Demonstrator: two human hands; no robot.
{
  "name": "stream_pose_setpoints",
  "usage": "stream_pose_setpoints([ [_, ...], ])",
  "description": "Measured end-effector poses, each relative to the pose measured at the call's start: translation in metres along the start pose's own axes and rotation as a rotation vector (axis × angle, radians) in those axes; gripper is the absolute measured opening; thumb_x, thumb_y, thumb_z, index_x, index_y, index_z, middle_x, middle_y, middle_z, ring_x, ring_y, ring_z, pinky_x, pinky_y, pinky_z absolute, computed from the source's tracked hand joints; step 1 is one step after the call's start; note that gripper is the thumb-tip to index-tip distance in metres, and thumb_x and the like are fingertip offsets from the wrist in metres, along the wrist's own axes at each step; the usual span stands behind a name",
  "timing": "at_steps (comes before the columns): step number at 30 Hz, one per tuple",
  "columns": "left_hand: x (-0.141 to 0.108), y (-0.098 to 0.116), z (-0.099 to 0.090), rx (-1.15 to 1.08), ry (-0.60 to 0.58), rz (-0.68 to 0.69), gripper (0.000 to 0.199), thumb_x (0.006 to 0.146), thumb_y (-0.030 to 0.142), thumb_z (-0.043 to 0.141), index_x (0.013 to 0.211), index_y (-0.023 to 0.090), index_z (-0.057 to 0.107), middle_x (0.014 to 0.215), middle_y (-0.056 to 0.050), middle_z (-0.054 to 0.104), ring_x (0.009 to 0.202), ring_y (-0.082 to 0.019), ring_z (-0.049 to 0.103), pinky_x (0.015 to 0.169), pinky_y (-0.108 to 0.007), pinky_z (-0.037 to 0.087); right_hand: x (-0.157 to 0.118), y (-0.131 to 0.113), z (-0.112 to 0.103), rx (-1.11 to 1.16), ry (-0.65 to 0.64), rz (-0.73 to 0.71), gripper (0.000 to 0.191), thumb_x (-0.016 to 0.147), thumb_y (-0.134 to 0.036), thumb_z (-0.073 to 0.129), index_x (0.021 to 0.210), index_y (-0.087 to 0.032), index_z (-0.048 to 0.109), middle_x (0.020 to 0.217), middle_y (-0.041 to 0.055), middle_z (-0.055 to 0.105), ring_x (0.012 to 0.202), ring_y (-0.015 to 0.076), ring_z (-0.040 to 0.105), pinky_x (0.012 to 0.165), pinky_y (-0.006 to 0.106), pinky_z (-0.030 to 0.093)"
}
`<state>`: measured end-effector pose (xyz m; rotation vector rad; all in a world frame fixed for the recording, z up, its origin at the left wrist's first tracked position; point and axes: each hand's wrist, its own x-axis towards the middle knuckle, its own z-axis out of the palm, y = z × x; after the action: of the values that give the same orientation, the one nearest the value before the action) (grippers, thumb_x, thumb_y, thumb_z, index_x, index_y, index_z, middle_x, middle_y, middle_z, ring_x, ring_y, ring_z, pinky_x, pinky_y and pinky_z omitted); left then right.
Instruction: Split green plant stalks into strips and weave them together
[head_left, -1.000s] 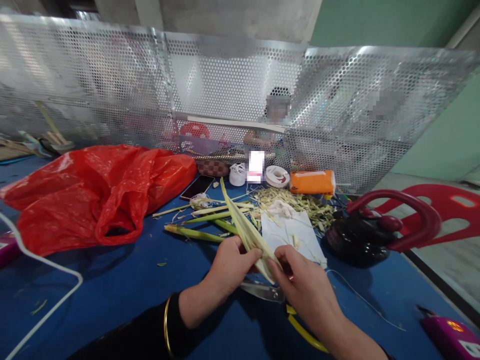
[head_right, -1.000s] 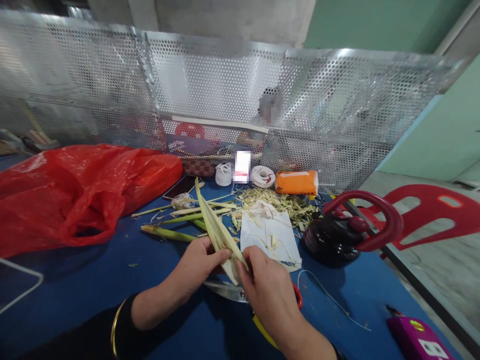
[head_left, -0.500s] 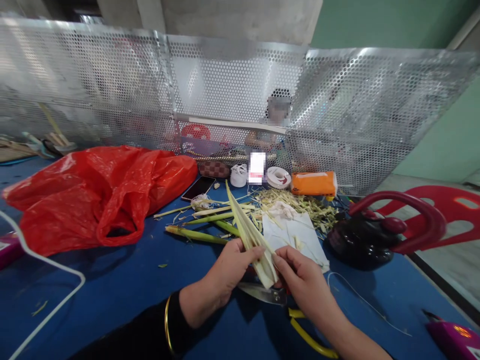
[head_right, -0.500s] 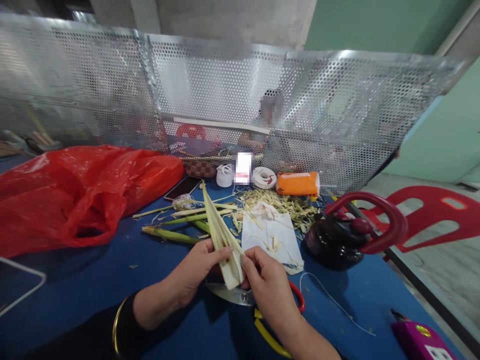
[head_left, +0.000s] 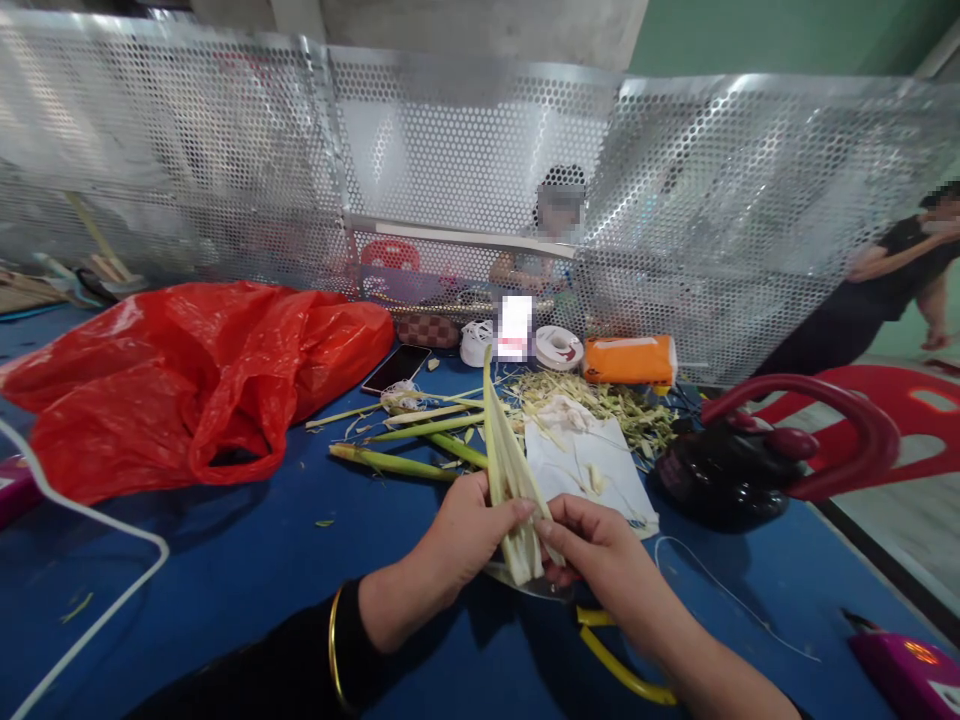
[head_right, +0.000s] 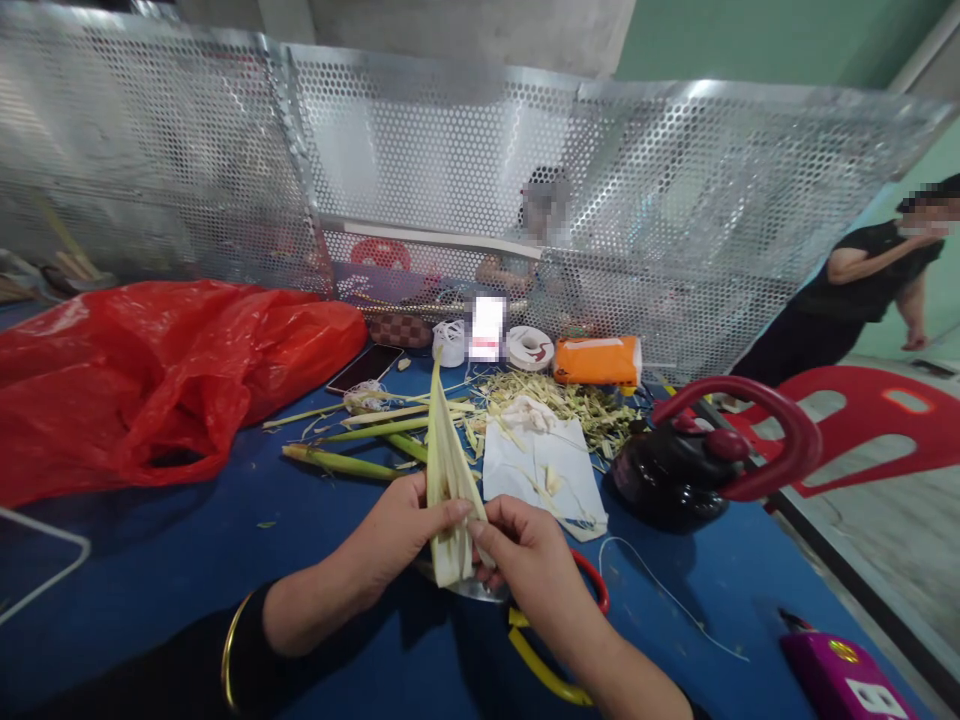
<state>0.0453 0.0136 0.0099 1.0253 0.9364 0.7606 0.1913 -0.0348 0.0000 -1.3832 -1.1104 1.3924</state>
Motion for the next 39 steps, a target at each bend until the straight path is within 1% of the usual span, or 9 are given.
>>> stream_pose_setpoints([
  [6,0.002,0.002,-0.002,-0.002,-0.002,-0.004,0.019,0.065,0.021,0.071,0.08,0.01,0.069,0.064,-0.002,0.067,0.055,-0.013,0.056,0.056,-0.023,0.045,-0.006,-0.013,-0.003,0.115,0.03,0.11,0.04,0.063,-0.049,0.077,0.064,-0.018,0.053,0.055,-0.004,0.059,0.045,0.0072,0.051,0.048,0.019,0.039],
  [10,0.002,0.005,-0.002,0.025,0.051,0.001,0.019,0.065,0.02,0.07,0.08,0.01,0.07,0.067,-0.001,0.068,0.058,-0.012,0.055,0.058,-0.022,0.044,-0.006,-0.017,-0.009,0.139,0.032,0.107,0.036,0.065,-0.047,0.077,0.065,-0.017,0.056,0.052,-0.0049,0.056,0.044,0.0072,0.049,0.048,0.02,0.039],
  [12,0.002,0.006,-0.003,0.058,0.057,0.016,0.018,0.064,0.019,0.069,0.08,0.01,0.07,0.068,-0.001,0.067,0.059,-0.012,0.055,0.059,-0.022,0.043,-0.005,-0.017,-0.01,0.099,0.034,0.08,0.037,0.067,-0.051,0.074,0.067,-0.017,0.059,0.054,-0.0037,0.057,0.046,0.0084,0.05,0.049,0.021,0.039],
  [16,0.001,0.002,-0.001,0.12,-0.012,0.014,0.022,0.063,0.021,0.068,0.082,0.01,0.071,0.07,-0.003,0.068,0.061,-0.014,0.056,0.059,-0.024,0.044,-0.003,-0.014,-0.008,-0.054,0.058,-0.043,0.043,0.07,-0.058,0.069,0.071,-0.016,0.061,0.06,-0.0023,0.056,0.053,0.0099,0.048,0.049,0.021,0.037],
  [19,-0.001,-0.004,0.001,0.23,-0.077,0.045,0.02,0.064,0.022,0.065,0.08,0.01,0.071,0.072,-0.003,0.067,0.063,-0.015,0.056,0.058,-0.024,0.043,-0.002,-0.011,-0.006,-0.1,0.104,-0.129,0.04,0.071,-0.056,0.069,0.068,-0.018,0.059,0.059,-0.0036,0.052,0.052,0.0096,0.042,0.047,0.022,0.033],
  [24,-0.001,-0.011,0.001,0.282,-0.175,0.056,0.023,0.067,0.027,0.064,0.081,0.01,0.071,0.071,-0.003,0.066,0.061,-0.015,0.054,0.058,-0.024,0.042,0.002,-0.002,-0.009,-0.093,0.158,-0.139,0.038,0.071,-0.052,0.068,0.06,-0.019,0.055,0.053,-0.0042,0.049,0.049,0.0103,0.04,0.047,0.023,0.032],
  [29,0.0,-0.01,0.001,0.297,-0.108,0.106,0.032,0.073,0.04,0.062,0.079,0.011,0.071,0.067,-0.003,0.061,0.059,-0.014,0.05,0.054,-0.023,0.039,0.004,0.002,-0.011,-0.052,0.146,-0.101,0.039,0.07,-0.053,0.069,0.062,-0.018,0.054,0.053,-0.0051,0.047,0.049,0.0096,0.039,0.048,0.022,0.033],
  [35,0.003,-0.008,-0.003,0.375,-0.047,0.159,0.027,0.074,0.039,0.06,0.071,0.013,0.068,0.062,0.0,0.055,0.055,-0.013,0.046,0.05,-0.022,0.035,-0.004,-0.013,-0.008,0.104,0.114,0.012,0.038,0.068,-0.052,0.073,0.064,-0.018,0.055,0.052,-0.0044,0.052,0.047,0.0088,0.041,0.046,0.021,0.034],
  [39,0.004,-0.007,-0.004,0.344,-0.017,0.137,0.026,0.074,0.038,0.06,0.073,0.013,0.068,0.063,0.0,0.059,0.054,-0.013,0.048,0.05,-0.022,0.036,-0.008,-0.019,-0.009,0.194,0.104,0.049,0.037,0.068,-0.048,0.075,0.062,-0.018,0.055,0.052,-0.0034,0.054,0.048,0.0094,0.046,0.046,0.019,0.036],
])
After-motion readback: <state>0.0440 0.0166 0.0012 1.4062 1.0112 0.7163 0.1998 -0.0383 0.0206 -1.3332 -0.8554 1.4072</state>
